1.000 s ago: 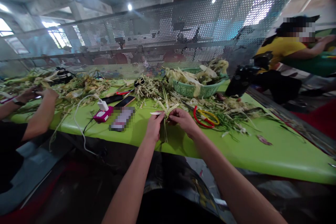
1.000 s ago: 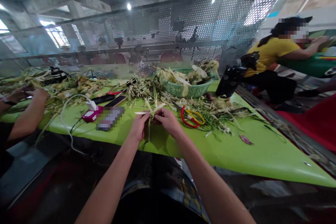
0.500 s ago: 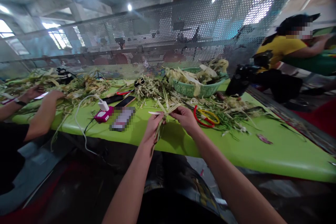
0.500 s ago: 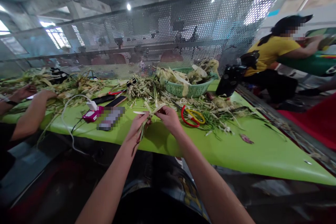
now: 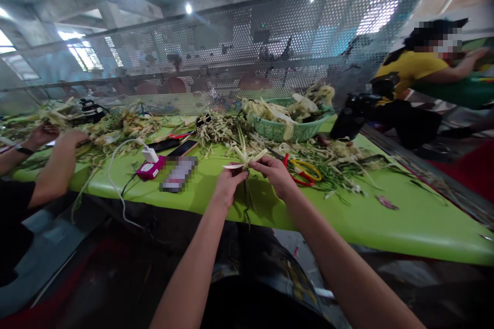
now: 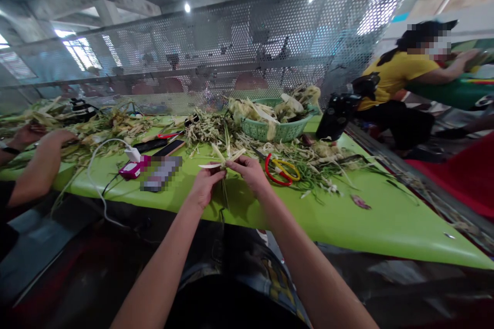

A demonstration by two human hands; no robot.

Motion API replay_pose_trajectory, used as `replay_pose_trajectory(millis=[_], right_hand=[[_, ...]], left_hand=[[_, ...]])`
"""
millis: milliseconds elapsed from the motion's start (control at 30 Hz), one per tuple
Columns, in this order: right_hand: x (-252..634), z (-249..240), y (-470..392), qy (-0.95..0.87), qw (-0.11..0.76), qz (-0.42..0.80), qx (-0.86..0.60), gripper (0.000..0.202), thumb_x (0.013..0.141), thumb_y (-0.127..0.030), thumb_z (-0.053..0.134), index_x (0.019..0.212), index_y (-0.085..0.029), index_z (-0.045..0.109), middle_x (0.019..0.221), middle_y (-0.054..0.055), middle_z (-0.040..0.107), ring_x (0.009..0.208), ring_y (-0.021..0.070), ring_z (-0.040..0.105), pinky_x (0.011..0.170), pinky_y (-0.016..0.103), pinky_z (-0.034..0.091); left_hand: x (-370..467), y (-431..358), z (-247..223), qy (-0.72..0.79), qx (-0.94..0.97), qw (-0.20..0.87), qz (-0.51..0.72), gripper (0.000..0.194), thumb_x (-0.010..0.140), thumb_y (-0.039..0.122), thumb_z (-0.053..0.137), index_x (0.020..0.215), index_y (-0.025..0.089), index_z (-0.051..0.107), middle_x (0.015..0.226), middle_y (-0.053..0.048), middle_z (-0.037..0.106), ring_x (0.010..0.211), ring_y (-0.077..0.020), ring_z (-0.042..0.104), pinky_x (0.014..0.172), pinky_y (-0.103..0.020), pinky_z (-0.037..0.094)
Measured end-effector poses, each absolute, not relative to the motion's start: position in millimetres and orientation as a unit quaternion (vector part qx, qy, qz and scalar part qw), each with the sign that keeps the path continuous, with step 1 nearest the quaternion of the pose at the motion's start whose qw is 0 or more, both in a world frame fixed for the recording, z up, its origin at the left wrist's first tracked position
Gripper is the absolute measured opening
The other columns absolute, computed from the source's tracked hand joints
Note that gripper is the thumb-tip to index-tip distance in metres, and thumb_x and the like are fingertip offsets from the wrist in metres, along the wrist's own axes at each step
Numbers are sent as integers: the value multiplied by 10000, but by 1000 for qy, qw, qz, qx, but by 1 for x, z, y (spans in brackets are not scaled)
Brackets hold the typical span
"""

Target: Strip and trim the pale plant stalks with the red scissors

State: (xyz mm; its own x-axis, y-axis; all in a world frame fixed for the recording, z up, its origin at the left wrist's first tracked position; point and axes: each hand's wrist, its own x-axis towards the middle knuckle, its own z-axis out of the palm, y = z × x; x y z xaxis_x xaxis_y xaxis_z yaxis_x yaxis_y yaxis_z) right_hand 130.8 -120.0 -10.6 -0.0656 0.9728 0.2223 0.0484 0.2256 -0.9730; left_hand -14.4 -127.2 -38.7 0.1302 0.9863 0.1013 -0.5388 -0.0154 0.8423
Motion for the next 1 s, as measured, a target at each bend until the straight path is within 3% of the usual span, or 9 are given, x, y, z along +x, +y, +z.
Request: replay_pose_trajectory(millis=[200, 433, 600, 767, 1000], right_hand=[[129, -14, -117, -585, 534, 433, -430, 280, 638, -424, 749, 718, -172, 658, 645, -12, 598, 620, 144, 505, 609, 276, 374], [132, -17, -118, -555, 548, 441, -443, 304, 633, -426, 747, 598, -186, 564, 533, -50, 486, 514, 104, 392, 541, 265, 312], [135, -13, -122, -551, 548, 454, -435, 331, 663, -484, 705, 615, -188, 565, 562, -24, 537, 536, 126, 446, 548, 277, 346], [132, -8, -122, -564, 545, 449, -428, 304, 647, -446, 734, 623, -176, 597, 558, -39, 518, 528, 100, 399, 530, 254, 329], [129, -11, -119, -582, 551, 446, -399, 298, 632, -380, 743, 835, -188, 642, 679, -12, 599, 582, 130, 498, 557, 265, 416]], left_hand=[[-14, -126, -40, 328, 436, 595, 590, 322, 562, 182, 795, 814, 157, 597, 750, 8, 664, 728, -129, 583, 751, -267, 424], [-17, -125, -42, 341, 525, 553, 550, 217, 602, 195, 757, 745, 161, 596, 680, 35, 590, 667, -105, 511, 680, -235, 377], [-16, -130, -35, 325, 566, 554, 516, 231, 632, 227, 760, 791, 160, 605, 722, 23, 590, 707, -113, 516, 718, -243, 387], [-14, -134, -31, 321, 520, 585, 533, 297, 717, 371, 712, 926, 172, 640, 817, -5, 634, 755, -134, 548, 741, -260, 403], [-16, -130, -33, 305, 411, 633, 581, 273, 692, 350, 732, 853, 157, 628, 721, 2, 628, 642, -106, 547, 633, -231, 402]])
